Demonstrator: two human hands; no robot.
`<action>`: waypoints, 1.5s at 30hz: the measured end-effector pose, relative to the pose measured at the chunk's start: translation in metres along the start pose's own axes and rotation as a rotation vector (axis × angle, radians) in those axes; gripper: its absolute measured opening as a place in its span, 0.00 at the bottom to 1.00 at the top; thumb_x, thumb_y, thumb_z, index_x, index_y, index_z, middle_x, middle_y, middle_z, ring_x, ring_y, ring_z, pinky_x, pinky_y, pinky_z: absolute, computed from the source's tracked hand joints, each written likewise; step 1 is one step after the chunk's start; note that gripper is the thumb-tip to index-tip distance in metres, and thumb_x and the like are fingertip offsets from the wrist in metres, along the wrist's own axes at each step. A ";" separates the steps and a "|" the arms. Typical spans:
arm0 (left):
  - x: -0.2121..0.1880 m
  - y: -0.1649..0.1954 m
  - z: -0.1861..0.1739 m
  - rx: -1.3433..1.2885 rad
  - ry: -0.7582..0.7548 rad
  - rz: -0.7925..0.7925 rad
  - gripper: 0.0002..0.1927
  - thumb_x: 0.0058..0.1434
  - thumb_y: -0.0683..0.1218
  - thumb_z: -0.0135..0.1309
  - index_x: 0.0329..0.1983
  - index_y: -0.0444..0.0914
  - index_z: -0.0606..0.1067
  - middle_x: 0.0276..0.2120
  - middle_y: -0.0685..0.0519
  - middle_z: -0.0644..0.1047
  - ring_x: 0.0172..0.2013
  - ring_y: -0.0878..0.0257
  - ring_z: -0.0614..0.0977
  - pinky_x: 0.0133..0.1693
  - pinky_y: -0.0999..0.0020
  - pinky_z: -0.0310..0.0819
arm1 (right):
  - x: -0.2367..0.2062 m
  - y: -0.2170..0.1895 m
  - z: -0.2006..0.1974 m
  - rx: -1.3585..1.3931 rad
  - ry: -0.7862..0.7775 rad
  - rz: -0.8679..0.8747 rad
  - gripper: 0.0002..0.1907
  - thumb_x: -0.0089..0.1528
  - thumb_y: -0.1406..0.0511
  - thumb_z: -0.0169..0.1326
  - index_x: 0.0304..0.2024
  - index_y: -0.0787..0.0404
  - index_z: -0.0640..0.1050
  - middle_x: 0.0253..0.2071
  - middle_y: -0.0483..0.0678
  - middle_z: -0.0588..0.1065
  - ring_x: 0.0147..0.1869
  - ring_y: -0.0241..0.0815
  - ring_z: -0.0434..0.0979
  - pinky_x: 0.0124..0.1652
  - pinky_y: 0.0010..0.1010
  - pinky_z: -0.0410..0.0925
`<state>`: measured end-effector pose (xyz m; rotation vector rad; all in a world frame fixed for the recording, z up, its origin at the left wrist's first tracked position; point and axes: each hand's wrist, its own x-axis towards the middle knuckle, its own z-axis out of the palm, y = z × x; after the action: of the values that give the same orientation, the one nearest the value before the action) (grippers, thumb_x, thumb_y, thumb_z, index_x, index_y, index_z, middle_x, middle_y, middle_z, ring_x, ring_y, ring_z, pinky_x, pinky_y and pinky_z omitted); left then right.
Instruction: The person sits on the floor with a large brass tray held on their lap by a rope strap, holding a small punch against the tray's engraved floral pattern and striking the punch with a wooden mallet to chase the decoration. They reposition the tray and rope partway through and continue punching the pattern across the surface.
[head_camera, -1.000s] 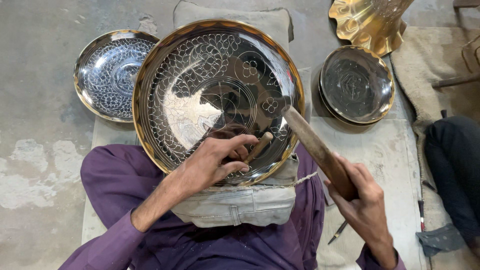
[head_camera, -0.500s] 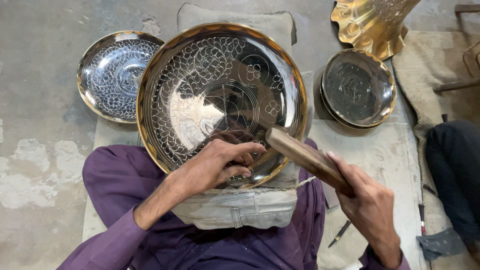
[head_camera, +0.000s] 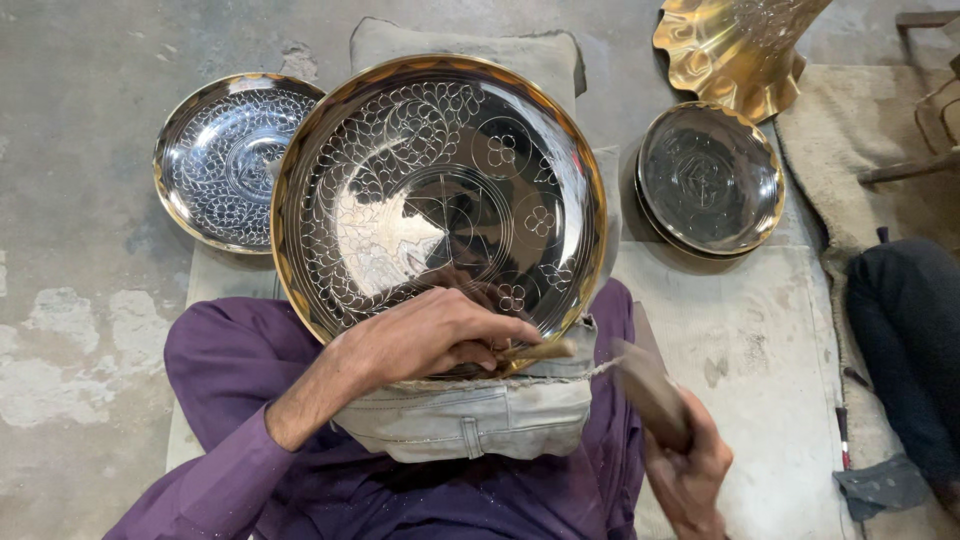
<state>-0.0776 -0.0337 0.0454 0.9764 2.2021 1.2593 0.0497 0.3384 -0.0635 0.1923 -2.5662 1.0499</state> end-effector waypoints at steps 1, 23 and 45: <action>0.000 0.000 0.001 0.029 -0.005 0.010 0.26 0.59 0.41 0.56 0.62 0.47 0.74 0.38 0.55 0.86 0.38 0.60 0.88 0.43 0.58 0.81 | -0.003 0.001 0.003 0.089 -0.012 0.057 0.30 0.55 0.76 0.58 0.61 0.62 0.70 0.44 0.55 0.79 0.42 0.41 0.82 0.38 0.31 0.75; -0.011 -0.032 0.018 -0.026 0.390 -0.091 0.29 0.57 0.44 0.63 0.62 0.42 0.70 0.36 0.51 0.85 0.36 0.63 0.88 0.39 0.66 0.86 | 0.043 -0.003 0.010 0.329 -0.304 0.398 0.10 0.61 0.68 0.63 0.41 0.66 0.77 0.28 0.45 0.76 0.28 0.36 0.76 0.28 0.29 0.71; -0.008 -0.021 0.012 -0.061 0.261 -0.097 0.30 0.58 0.42 0.59 0.65 0.44 0.70 0.38 0.52 0.86 0.40 0.61 0.88 0.44 0.62 0.85 | 0.131 -0.078 -0.013 0.046 -0.271 0.014 0.27 0.58 0.72 0.58 0.59 0.58 0.70 0.40 0.50 0.81 0.41 0.42 0.85 0.42 0.33 0.77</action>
<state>-0.0722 -0.0396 0.0214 0.7056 2.3563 1.4698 -0.0477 0.2933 0.0454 0.3514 -2.7861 1.1591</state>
